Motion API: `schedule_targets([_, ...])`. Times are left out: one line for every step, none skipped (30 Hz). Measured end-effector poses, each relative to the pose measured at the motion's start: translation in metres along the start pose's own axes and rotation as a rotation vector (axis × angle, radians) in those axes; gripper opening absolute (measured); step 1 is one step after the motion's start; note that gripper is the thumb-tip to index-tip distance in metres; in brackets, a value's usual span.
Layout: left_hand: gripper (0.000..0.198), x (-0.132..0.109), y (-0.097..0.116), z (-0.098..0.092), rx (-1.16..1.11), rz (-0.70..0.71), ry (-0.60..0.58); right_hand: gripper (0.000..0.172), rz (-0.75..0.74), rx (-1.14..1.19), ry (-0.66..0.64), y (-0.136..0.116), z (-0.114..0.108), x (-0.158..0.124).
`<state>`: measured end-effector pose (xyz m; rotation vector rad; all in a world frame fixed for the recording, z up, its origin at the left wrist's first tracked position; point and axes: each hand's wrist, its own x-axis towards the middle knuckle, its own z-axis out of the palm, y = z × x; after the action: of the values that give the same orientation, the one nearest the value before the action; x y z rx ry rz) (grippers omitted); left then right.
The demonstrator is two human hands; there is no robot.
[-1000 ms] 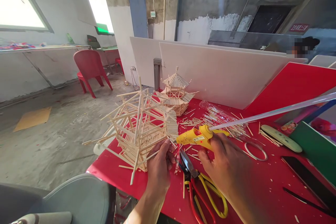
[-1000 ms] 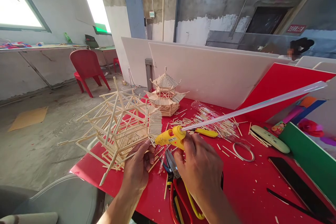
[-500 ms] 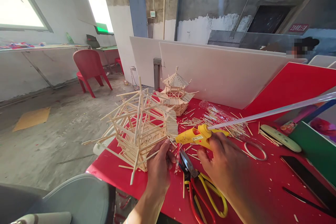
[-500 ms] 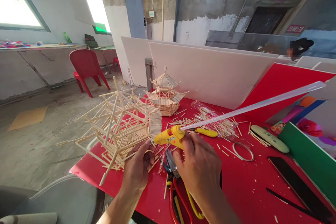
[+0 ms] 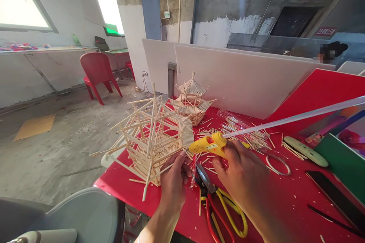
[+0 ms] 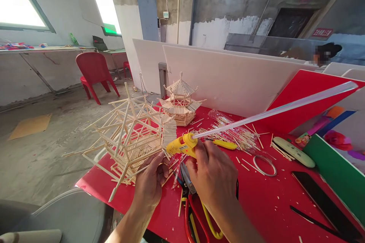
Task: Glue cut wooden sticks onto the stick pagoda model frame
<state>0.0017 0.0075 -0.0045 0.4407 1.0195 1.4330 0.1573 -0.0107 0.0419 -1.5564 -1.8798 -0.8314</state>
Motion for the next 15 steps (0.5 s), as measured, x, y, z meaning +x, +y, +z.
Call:
schedule_targets([0.026, 0.0002, 0.0001, -0.0003, -0.001, 0.001, -0.004, 0.016, -0.003, 0.002, -0.007, -0.0001, 0.0008, 0.0005])
schedule_targets([0.026, 0.0005, -0.0001, -0.0008, -0.001, 0.003, -0.009, 0.017, -0.008, 0.004, -0.010, -0.0003, 0.0016, 0.0010])
schedule_targets([0.025, 0.0009, -0.0004, -0.0014, -0.003, 0.003, -0.015, 0.018, -0.013, 0.007, -0.008, -0.0005, 0.0023, 0.0016])
schedule_targets([0.024, 0.0014, -0.0009, -0.0020, -0.006, 0.003, -0.019, 0.018, -0.017, 0.009, -0.007, -0.0008, 0.0029, 0.0022])
schedule_targets([0.024, 0.0018, -0.0014, -0.0027, -0.009, 0.004, -0.023, 0.018, -0.019, 0.009, -0.011, -0.0012, 0.0034, 0.0028])
schedule_targets([0.024, 0.0022, -0.0020, -0.0033, -0.010, 0.004, -0.025, 0.017, -0.019, 0.009, -0.019, -0.0016, 0.0037, 0.0035])
schedule_targets([0.024, 0.0025, -0.0026, -0.0039, -0.011, 0.006, -0.028, 0.016, -0.018, 0.010, -0.029, -0.0021, 0.0039, 0.0041])
schedule_targets([0.024, 0.0027, -0.0031, -0.0044, -0.011, 0.008, -0.031, 0.015, -0.017, 0.009, -0.036, -0.0026, 0.0040, 0.0047])
schedule_targets([0.024, 0.0029, -0.0036, -0.0048, -0.010, 0.009, -0.034, 0.015, -0.017, 0.009, -0.039, -0.0030, 0.0040, 0.0052])
schedule_targets([0.024, 0.0029, -0.0039, -0.0051, -0.008, 0.009, -0.035, 0.015, -0.017, 0.009, -0.037, -0.0035, 0.0040, 0.0056])
schedule_targets([0.024, 0.0029, -0.0042, -0.0052, -0.005, 0.009, -0.035, 0.015, -0.020, 0.010, -0.032, -0.0038, 0.0040, 0.0059])
schedule_targets([0.023, 0.0029, -0.0043, -0.0051, -0.003, 0.007, -0.035, 0.016, -0.022, 0.011, -0.026, -0.0041, 0.0041, 0.0061])
schedule_targets([0.023, 0.0029, -0.0043, -0.0049, -0.001, 0.006, -0.033, 0.016, -0.021, 0.012, -0.020, -0.0043, 0.0043, 0.0062])
schedule_targets([0.023, 0.0028, -0.0041, -0.0045, -0.001, 0.004, -0.033, 0.017, -0.022, 0.013, -0.018, -0.0043, 0.0046, 0.0063])
schedule_targets([0.023, 0.0027, -0.0039, -0.0041, -0.002, 0.002, -0.036, 0.017, -0.023, 0.015, -0.017, -0.0043, 0.0050, 0.0063])
